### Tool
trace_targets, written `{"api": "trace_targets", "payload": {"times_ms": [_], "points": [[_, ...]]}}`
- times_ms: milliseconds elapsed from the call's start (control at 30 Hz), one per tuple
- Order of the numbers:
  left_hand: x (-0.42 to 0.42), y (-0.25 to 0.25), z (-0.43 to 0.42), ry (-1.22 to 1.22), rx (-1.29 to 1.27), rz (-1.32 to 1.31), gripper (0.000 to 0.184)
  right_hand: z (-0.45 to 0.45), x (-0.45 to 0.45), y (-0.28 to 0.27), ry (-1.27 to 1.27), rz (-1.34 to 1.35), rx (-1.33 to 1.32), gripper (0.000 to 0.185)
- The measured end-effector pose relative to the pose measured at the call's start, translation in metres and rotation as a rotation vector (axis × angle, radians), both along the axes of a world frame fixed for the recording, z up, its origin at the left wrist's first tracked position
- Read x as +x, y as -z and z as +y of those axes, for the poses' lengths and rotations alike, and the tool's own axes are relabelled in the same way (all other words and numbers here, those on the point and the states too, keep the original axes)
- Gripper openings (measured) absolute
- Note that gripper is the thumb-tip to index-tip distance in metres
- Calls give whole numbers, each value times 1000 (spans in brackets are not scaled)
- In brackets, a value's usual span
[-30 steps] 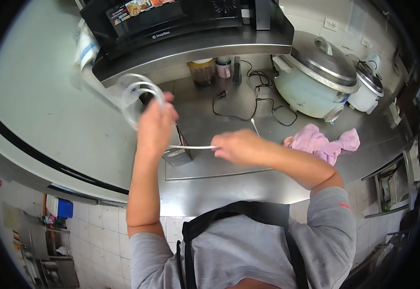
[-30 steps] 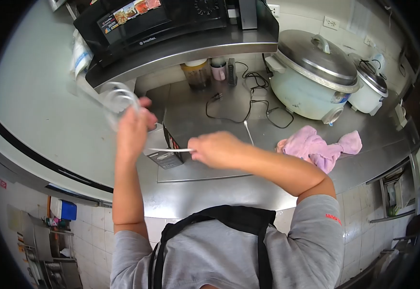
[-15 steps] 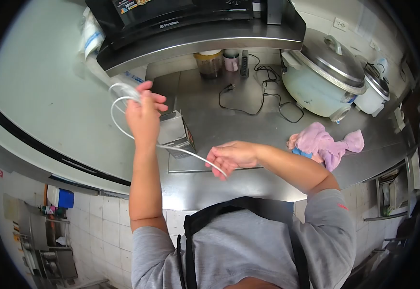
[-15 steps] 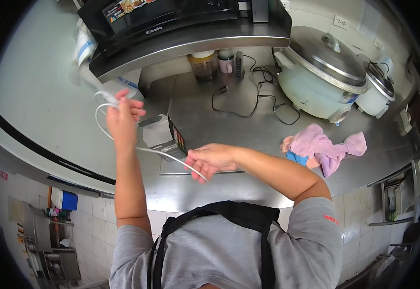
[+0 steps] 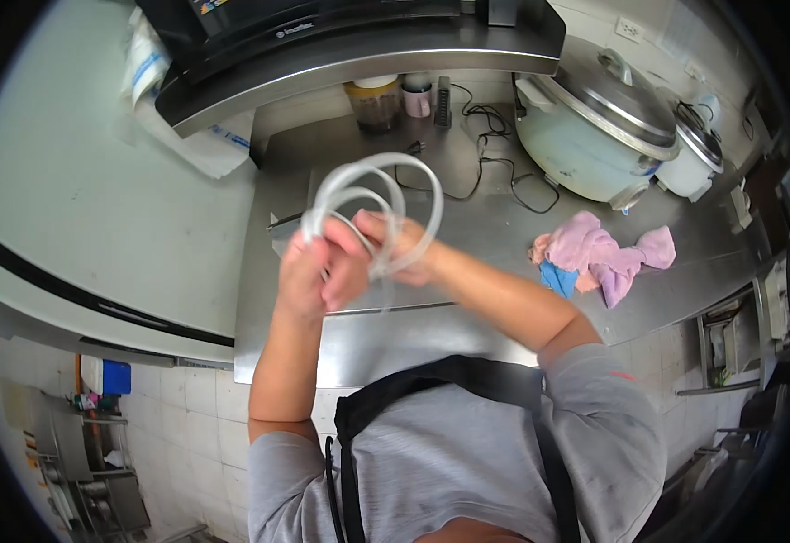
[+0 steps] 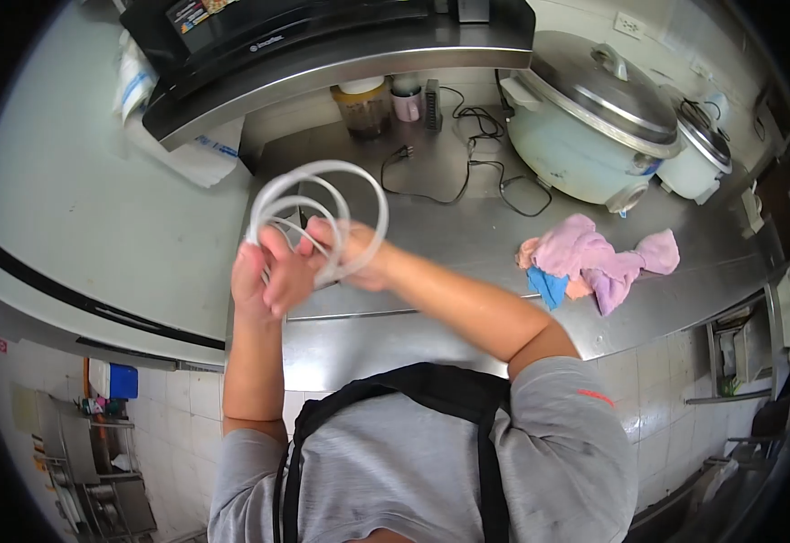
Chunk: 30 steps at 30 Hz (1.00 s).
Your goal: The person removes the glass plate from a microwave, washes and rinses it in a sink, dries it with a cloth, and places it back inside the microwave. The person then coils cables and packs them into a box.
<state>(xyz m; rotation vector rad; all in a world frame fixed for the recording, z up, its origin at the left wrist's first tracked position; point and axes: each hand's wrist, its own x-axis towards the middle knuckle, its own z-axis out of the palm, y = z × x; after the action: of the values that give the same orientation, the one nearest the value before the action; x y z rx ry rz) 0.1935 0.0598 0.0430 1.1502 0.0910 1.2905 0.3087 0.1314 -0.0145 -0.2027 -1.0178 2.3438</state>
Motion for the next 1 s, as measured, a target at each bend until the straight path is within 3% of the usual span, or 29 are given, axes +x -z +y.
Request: {"api": "trace_targets", "payload": {"times_ms": [100,200,233,333,467,500,600,633,733,800,833,933,1000], "points": [[-3,12,10,-311,15,10,33,-21,7,-20,-133,195,-367,46],[8,41,15,-569,131,141,32,-19,11,-21,26,323,-361,45],[6,55,13,-559,108,179,27,-13,9,-18,157,250,-276,34],[37,67,16,-1052,214,203,23,8,5,-30,461,102,-127,25],[37,68,20,-844,-215,14,23,0,3,-51,493,215,133,23],[32,68,20,-724,-267,46,30,0,-1,-51,528,226,172,23],[3,52,10,-381,-415,552,36,7,2,-64,584,169,270,21],[-7,54,10,-410,-301,726,34,11,3,-68,605,172,317,19],[-37,36,3,-275,-498,687,22,14,3,-76,504,180,434,17],[-59,37,2,-508,-475,547,15,4,-12,-74,627,-23,697,17],[-68,32,1,-631,-488,519,15,-3,-17,-71,546,-30,742,18],[-83,23,-4,-848,-521,409,20,-5,-41,-42,606,-89,1252,14],[-103,36,1,-878,-544,359,24,-2,-52,-29,528,-132,1288,13]]}}
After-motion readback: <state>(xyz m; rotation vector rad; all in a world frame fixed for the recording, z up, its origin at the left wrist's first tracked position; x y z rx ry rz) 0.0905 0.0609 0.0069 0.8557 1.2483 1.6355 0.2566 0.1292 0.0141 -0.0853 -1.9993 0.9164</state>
